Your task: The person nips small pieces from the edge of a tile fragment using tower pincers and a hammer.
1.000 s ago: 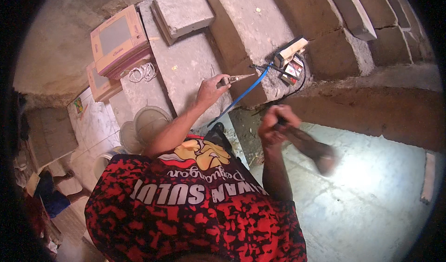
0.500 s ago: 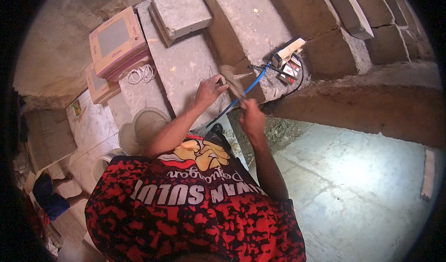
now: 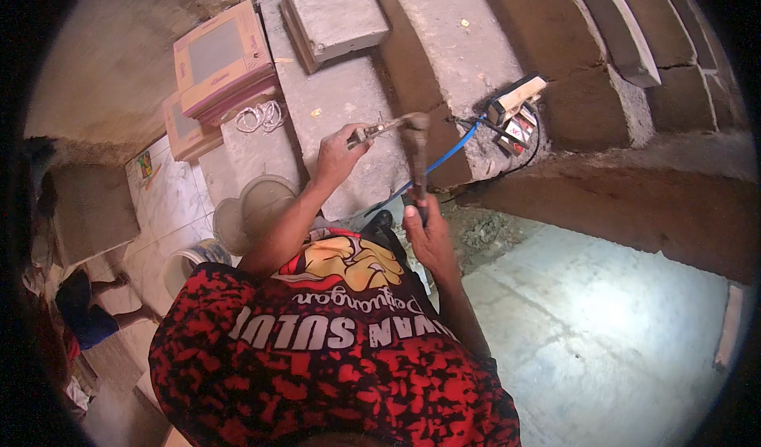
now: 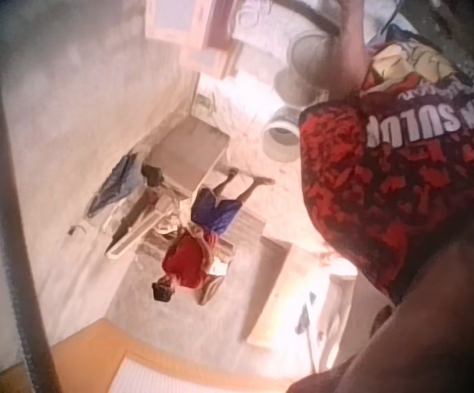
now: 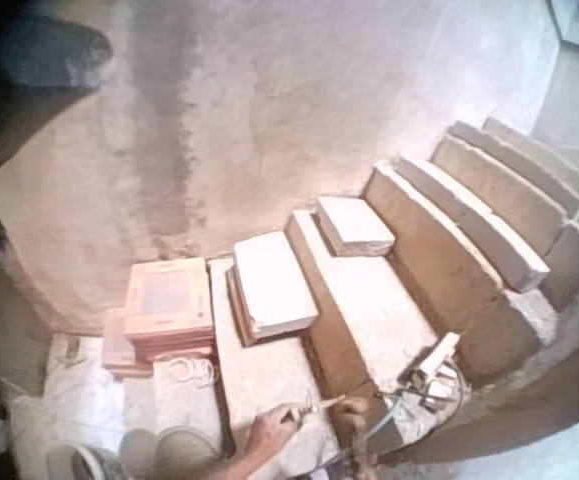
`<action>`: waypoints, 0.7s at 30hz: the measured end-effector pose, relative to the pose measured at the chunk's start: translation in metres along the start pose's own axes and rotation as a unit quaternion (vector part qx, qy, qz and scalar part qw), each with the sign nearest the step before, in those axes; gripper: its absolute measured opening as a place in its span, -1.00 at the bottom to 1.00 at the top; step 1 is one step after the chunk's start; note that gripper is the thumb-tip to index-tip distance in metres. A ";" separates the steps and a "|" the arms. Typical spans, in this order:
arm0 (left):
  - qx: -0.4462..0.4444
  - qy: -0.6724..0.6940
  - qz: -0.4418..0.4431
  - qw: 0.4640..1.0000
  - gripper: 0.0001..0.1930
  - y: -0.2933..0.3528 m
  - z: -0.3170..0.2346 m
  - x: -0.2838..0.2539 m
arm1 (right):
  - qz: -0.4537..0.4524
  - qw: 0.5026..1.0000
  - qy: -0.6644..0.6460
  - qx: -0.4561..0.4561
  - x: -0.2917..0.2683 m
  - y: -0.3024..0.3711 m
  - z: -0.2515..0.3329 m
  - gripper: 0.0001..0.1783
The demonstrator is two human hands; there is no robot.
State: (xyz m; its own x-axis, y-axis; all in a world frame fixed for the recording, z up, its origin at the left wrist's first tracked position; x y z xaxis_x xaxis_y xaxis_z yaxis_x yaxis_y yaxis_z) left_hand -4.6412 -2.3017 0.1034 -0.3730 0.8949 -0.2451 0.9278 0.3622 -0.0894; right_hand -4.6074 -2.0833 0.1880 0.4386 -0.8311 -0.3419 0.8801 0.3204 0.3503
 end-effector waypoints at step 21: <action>0.098 0.012 -0.049 0.994 -0.69 0.007 0.021 0.007 | -0.015 0.958 0.252 -0.135 0.022 -0.009 0.045 -0.68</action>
Point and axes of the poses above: each hand's wrist, its own y-axis away from the middle knuckle, its own x-axis out of the palm, z = x × y, the point moved 3 cm from there along -y, towards the middle knuckle, and after that the axes turned 6 degrees about x, right-handed, at the moved point
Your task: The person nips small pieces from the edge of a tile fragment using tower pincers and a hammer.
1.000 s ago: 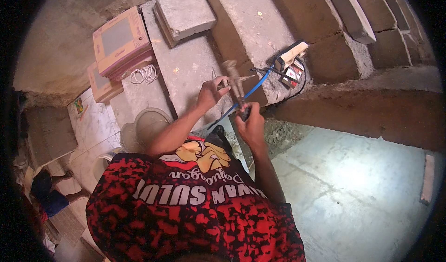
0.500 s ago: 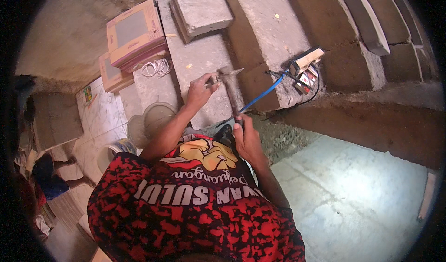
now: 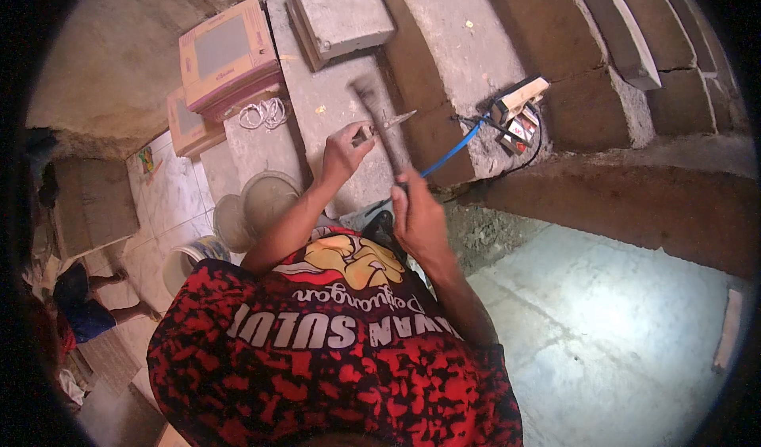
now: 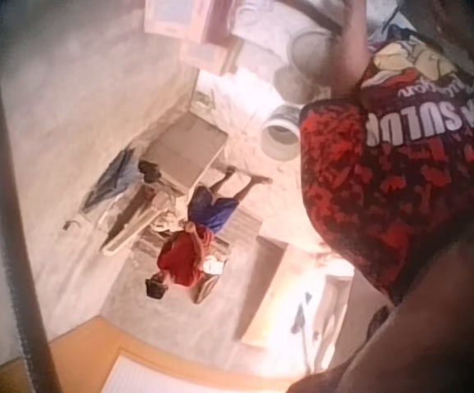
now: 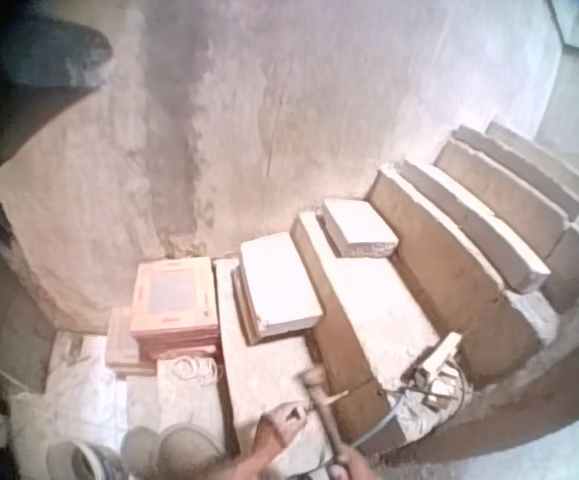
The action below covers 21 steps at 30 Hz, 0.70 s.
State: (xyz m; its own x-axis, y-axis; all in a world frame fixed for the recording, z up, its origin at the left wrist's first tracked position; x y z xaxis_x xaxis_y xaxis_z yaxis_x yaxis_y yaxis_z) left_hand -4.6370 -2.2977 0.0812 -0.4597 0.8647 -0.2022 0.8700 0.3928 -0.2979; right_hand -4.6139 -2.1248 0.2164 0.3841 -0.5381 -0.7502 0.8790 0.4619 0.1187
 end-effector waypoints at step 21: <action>0.027 0.006 0.006 1.000 -0.69 -0.002 -0.002 0.024 | -0.187 0.966 0.018 -0.176 0.010 -0.005 -0.039 -0.64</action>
Point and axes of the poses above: each hand's wrist, its own y-axis away from the middle knuckle, its own x-axis out of the palm, z = x × y, the point moved 3 cm from there along -y, towards the middle knuckle, and after that the axes turned 6 degrees about x, right-handed, at the moved point
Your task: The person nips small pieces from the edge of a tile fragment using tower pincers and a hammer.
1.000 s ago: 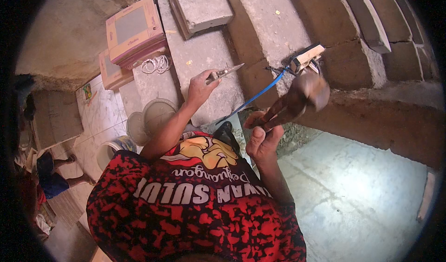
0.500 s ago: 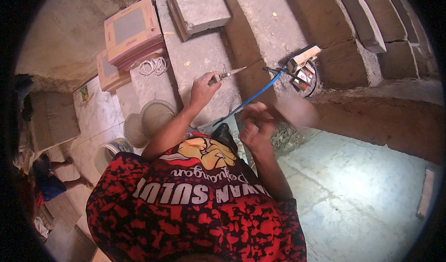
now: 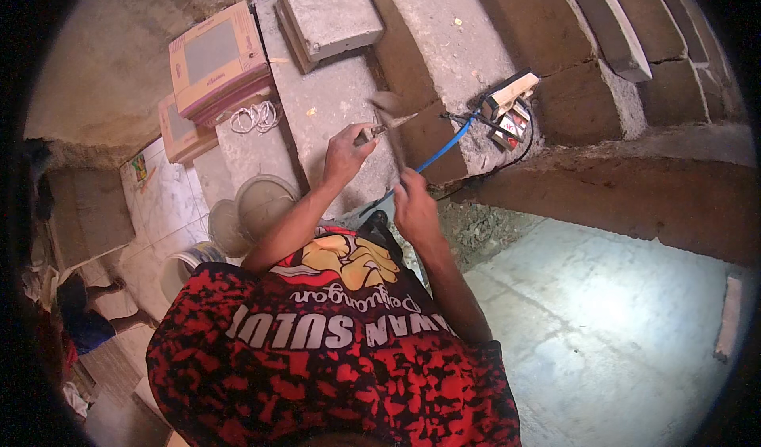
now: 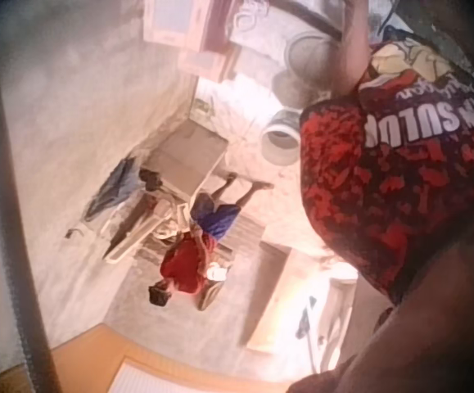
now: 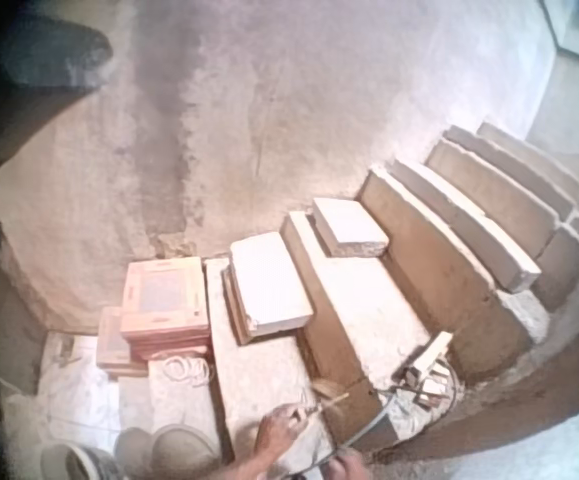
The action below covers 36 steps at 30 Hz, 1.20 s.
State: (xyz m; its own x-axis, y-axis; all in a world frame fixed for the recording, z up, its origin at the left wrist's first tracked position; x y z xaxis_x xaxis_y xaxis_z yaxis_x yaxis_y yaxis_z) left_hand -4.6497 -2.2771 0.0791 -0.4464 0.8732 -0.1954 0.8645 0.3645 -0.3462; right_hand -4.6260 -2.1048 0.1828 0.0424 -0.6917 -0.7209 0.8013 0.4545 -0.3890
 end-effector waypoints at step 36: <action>0.009 -0.008 0.024 1.000 -0.69 -0.015 0.001 0.030 | -0.086 0.989 -0.124 -0.010 -0.037 -0.011 0.004 -0.50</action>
Point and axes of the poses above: each hand's wrist, its own y-axis away from the middle knuckle, its own x-axis out of the palm, z = x × y, the point moved 3 cm from there along -y, towards the middle knuckle, and after that the axes turned 6 degrees about x, right-handed, at the moved point
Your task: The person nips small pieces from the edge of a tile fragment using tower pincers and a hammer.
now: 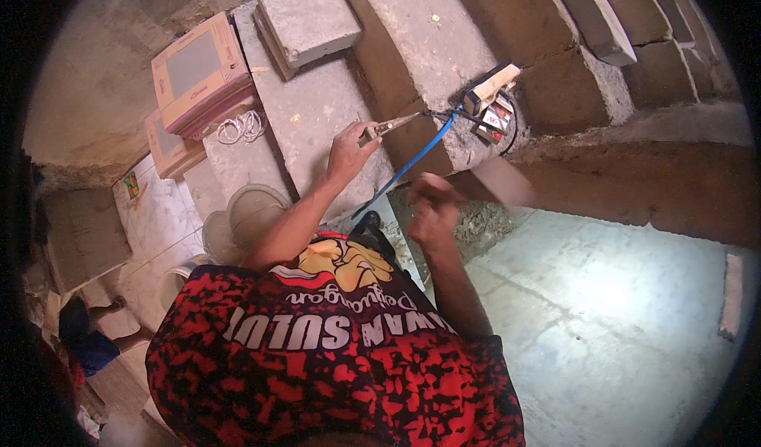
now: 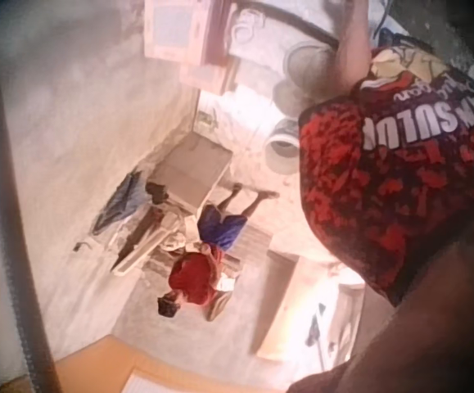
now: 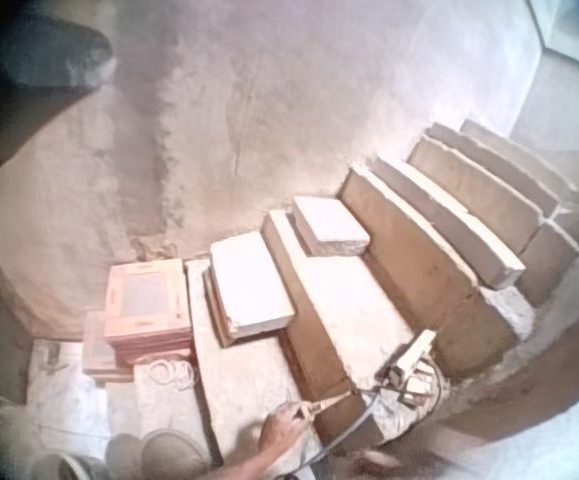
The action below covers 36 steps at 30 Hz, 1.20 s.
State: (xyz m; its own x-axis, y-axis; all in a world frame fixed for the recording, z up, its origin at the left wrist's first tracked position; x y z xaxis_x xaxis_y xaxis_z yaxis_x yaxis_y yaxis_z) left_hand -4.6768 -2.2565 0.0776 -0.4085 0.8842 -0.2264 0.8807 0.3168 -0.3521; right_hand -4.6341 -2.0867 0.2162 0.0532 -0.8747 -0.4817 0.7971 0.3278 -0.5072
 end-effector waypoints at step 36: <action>0.023 0.005 0.000 1.000 -0.70 -0.008 0.005 0.008 | -0.076 0.980 -0.183 -0.011 0.000 -0.015 0.009 -0.59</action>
State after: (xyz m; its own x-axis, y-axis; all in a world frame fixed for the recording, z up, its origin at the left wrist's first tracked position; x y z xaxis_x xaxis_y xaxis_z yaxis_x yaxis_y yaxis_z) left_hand -4.6883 -2.2537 0.0737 -0.4061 0.8878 -0.2163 0.8683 0.3011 -0.3943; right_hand -4.6401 -2.0948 0.2305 0.1513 -0.9820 -0.1131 0.7991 0.1889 -0.5708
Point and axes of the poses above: each hand's wrist, its own y-axis away from the middle knuckle, its own x-axis out of the palm, z = x × y, the point moved 3 cm from there along -y, towards the middle knuckle, and after that the axes turned 6 degrees about x, right-handed, at the moved point
